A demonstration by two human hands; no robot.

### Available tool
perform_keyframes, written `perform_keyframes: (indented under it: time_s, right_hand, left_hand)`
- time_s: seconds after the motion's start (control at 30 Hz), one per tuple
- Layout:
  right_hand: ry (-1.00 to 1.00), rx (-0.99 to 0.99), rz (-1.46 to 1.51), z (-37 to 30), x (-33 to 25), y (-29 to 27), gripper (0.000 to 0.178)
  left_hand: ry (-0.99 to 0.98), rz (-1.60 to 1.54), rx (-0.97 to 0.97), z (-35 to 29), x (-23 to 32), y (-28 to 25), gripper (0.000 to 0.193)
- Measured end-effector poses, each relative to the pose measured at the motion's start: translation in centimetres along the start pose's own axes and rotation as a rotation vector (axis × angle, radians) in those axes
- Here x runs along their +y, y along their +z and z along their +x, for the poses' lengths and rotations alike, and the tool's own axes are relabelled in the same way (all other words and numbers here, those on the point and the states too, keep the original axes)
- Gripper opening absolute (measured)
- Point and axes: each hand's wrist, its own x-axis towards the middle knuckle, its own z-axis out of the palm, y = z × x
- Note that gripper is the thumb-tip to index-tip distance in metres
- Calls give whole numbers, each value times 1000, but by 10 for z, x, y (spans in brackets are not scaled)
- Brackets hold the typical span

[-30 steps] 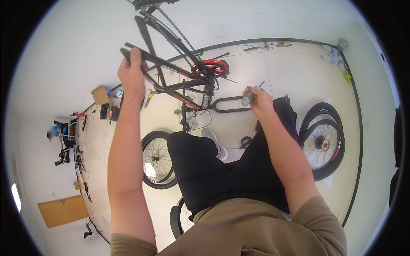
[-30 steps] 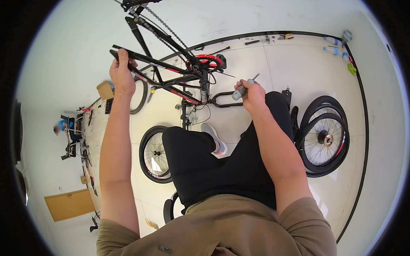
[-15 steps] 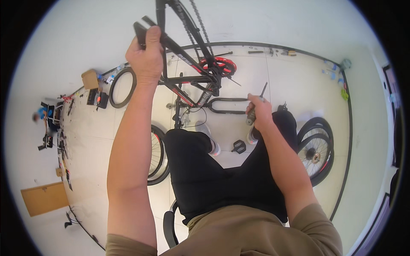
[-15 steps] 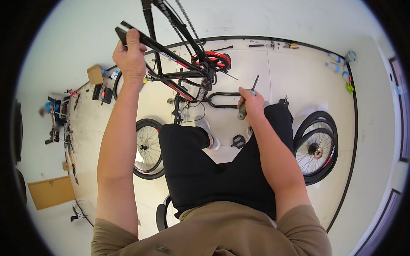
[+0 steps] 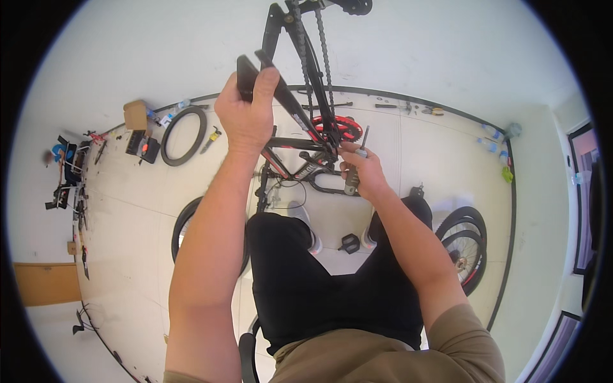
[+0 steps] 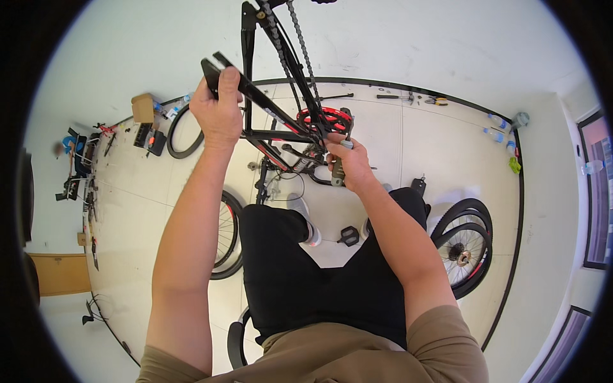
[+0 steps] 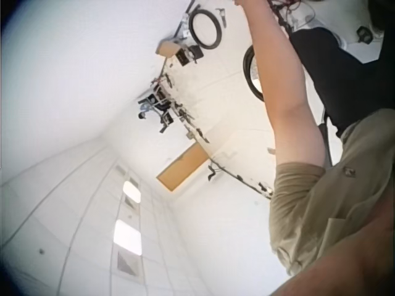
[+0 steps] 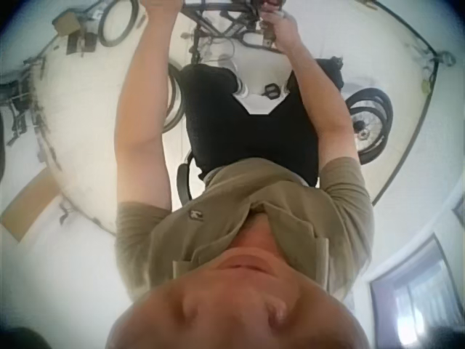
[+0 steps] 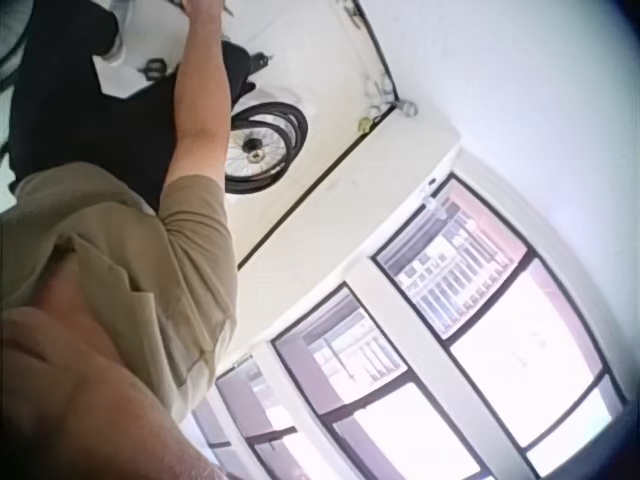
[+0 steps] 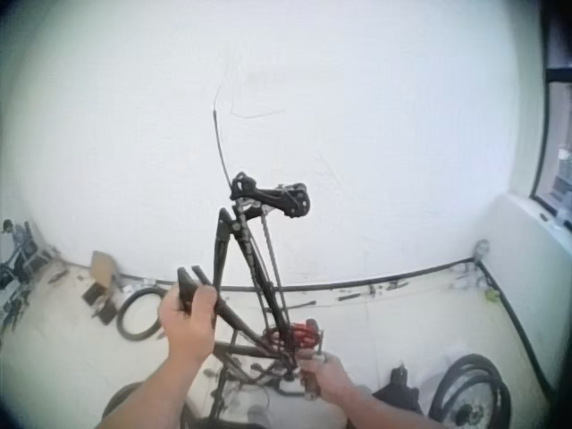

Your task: The person sits on the floor and uses a screwdriver to adjust a bicycle pedal attached to the crank arm of an upside-down bicycle. The person repeatedly tightens and loosens the pedal bolt while holding the pedal and crank.

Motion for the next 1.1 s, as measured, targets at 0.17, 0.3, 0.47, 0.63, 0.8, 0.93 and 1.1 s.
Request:
perform_keyframes:
  time_s: [0.17, 0.3, 0.47, 0.63, 0.8, 0.93, 1.1]
  right_hand:
    - [43, -95, -49, 17, 7, -1, 21]
    - [69, -145, -97, 22, 15, -11, 16]
    - [95, -180, -230, 25, 15, -14, 19]
    - [-71, -189, -442, 33, 18, -18, 17]
    - [-67, -206, -390, 43, 26, -16, 17]
    - [-84, -206, -437, 46, 35, -13, 16]
    - [5, 223, -318, 55, 30, -15, 20]
  left_hand:
    - [-1, -25, 56, -3, -2, -1, 35]
    - [-43, -76, 58, -1, -14, -8, 30]
    - [-39, 12, 39, -1, -15, -19, 57]
    - [-52, 11, -14, 5, -12, -25, 75]
    - [-72, -17, -18, 6, -7, -23, 79]
    - [-52, -7, -56, 1, -7, -35, 79]
    - [-23, 69, -62, -6, 1, -30, 81]
